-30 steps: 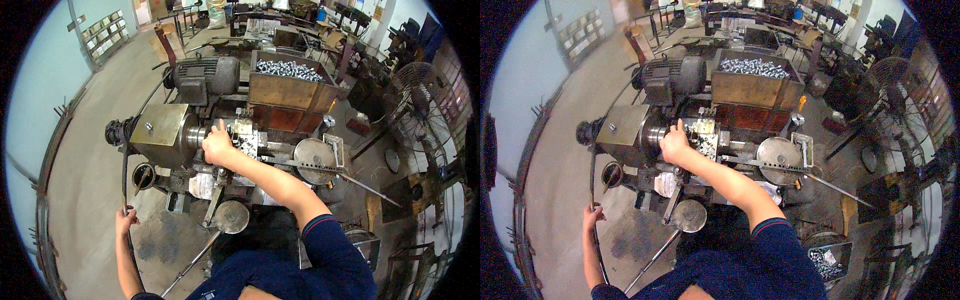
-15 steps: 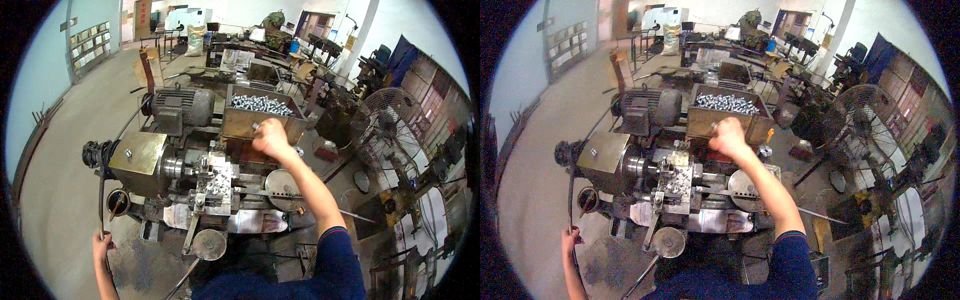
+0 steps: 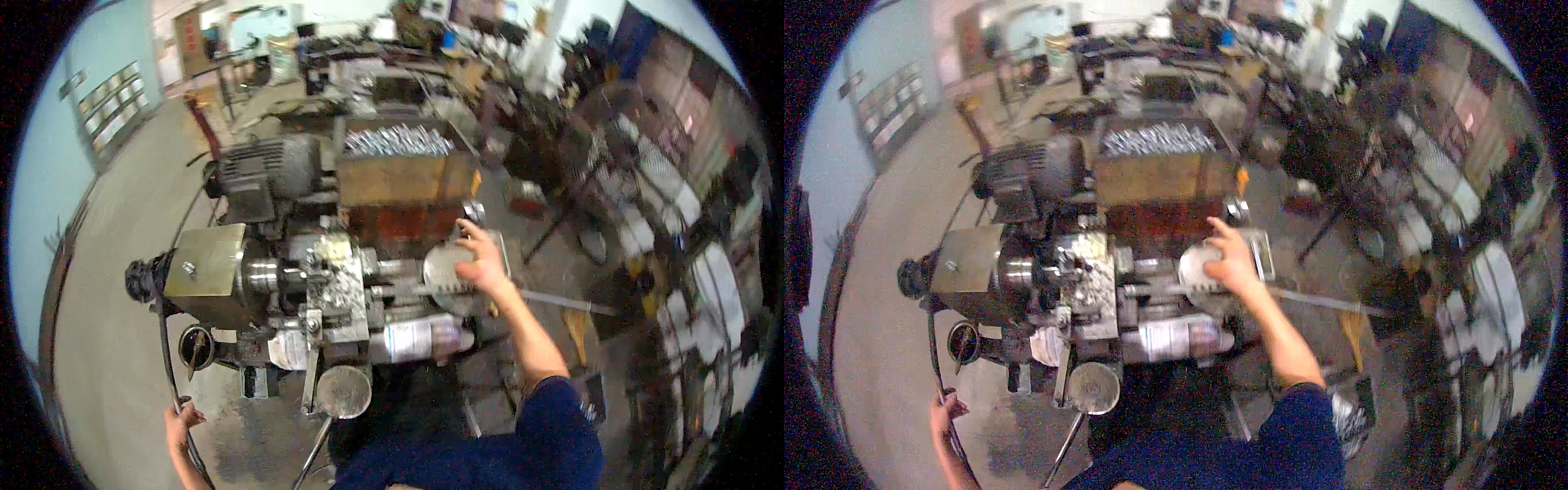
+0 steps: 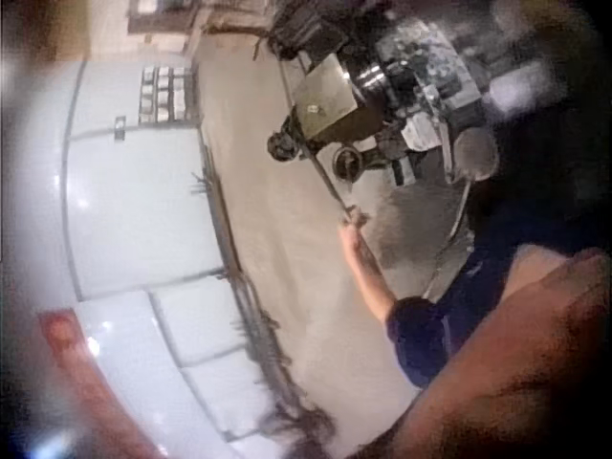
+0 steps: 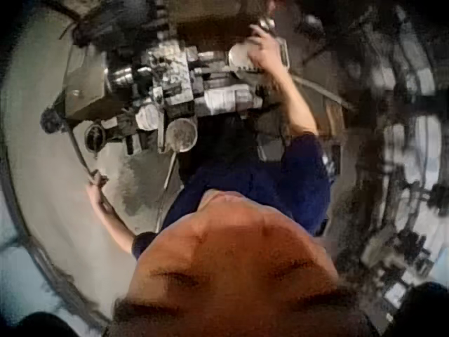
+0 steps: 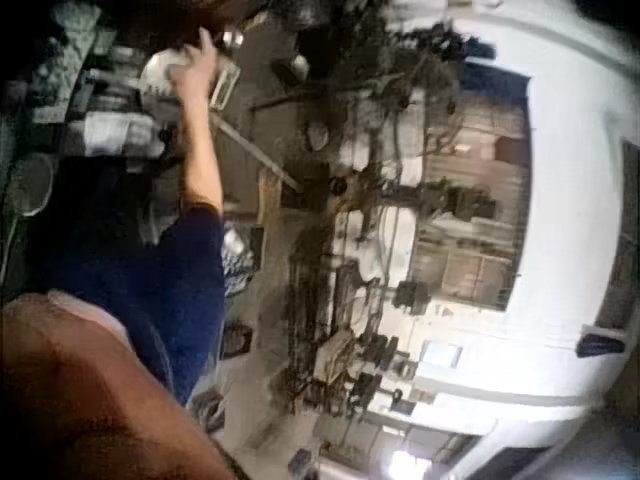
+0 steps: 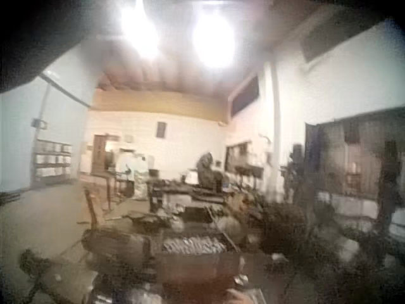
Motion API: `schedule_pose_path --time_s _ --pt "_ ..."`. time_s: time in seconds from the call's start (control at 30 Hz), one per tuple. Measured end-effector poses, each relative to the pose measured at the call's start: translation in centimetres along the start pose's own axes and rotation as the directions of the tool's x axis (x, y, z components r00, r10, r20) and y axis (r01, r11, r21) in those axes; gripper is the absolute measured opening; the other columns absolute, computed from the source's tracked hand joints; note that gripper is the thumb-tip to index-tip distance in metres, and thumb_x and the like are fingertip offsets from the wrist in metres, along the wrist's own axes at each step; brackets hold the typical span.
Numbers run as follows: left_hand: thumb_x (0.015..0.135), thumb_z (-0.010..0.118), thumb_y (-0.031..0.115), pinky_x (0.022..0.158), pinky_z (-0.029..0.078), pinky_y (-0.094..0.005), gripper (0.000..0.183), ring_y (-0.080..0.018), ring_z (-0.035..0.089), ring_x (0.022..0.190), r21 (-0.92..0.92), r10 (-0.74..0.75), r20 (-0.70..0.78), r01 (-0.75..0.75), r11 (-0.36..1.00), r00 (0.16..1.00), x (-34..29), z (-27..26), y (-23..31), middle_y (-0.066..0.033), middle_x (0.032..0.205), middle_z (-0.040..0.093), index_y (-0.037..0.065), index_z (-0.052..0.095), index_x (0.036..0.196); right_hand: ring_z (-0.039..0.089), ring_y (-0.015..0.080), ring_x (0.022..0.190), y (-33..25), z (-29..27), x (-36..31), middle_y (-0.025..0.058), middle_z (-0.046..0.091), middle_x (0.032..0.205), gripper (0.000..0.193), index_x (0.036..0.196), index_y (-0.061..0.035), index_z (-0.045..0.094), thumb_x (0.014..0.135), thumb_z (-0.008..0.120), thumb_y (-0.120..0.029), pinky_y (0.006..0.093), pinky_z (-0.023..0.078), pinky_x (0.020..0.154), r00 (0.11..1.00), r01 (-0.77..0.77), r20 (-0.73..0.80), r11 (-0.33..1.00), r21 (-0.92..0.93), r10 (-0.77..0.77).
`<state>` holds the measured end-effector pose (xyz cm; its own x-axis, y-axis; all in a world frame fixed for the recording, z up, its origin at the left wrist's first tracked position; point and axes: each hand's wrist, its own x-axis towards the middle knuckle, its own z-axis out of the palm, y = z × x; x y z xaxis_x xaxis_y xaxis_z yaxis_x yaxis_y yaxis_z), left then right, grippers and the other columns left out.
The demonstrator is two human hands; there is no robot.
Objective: The person operates a lathe to process small metal parts, taking a piece from a bin, securing it in the machine, engaging the cutting tool using levers, and then placing the finished part into a separate collection basket.
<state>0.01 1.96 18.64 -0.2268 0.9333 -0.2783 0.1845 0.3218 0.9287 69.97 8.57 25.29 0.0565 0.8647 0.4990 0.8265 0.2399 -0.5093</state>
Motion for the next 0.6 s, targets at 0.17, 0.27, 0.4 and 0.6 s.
schedule_pose_path --time_s 0.17,0.27,0.4,0.6 --pt "0.082 0.060 0.018 0.063 0.049 -0.0322 0.034 -0.0180 0.056 0.067 -0.069 0.065 0.182 -0.054 0.996 0.981 3.3 -2.2 -1.8 -0.0097 0.074 0.056 -0.004 0.051 0.107 0.059 0.0285 0.087 6.4 -8.1 -12.4 0.0135 0.063 0.089 0.039 0.092 -0.0028 0.065 0.054 0.061 -0.013 0.0327 0.047 0.076 0.896 -0.444 -0.145 0.853 -0.273 0.420" --pt "0.085 0.054 0.025 0.071 0.043 -0.0331 0.037 -0.0196 0.051 0.076 -0.073 0.105 0.156 -0.095 0.993 0.982 1.6 1.1 -0.2 -0.0117 0.086 0.052 -0.002 0.051 0.110 0.061 0.0276 0.061 7.9 -13.4 -20.3 0.0138 0.064 0.068 0.037 0.094 -0.0028 0.065 0.059 0.060 -0.014 0.0356 0.048 0.061 0.761 -0.640 -0.285 0.748 -0.178 0.583" --pt "0.091 0.039 0.033 0.093 0.036 -0.0404 0.047 -0.0300 0.050 0.104 0.172 0.230 0.137 -0.252 0.952 0.964 -4.3 6.0 3.0 -0.0221 0.114 0.049 -0.002 0.048 0.120 0.062 0.0265 0.073 12.6 -19.1 -37.7 0.0064 0.067 0.082 0.019 0.073 -0.0093 0.068 0.062 0.063 -0.024 0.0346 0.050 0.065 0.696 -0.714 -0.383 0.532 -0.454 0.608" --pt "0.093 0.031 0.037 0.105 0.026 -0.0415 0.053 -0.0296 0.036 0.125 0.198 0.016 -0.065 -0.002 0.980 0.998 -12.7 15.7 11.8 -0.0233 0.135 0.034 0.004 0.036 0.133 0.062 0.0297 0.087 14.3 -17.6 -48.0 0.0173 0.064 0.086 0.026 0.080 -0.0068 0.068 0.065 0.057 -0.025 0.0346 0.048 0.081 0.097 -0.925 -0.532 -0.121 -0.359 0.841"
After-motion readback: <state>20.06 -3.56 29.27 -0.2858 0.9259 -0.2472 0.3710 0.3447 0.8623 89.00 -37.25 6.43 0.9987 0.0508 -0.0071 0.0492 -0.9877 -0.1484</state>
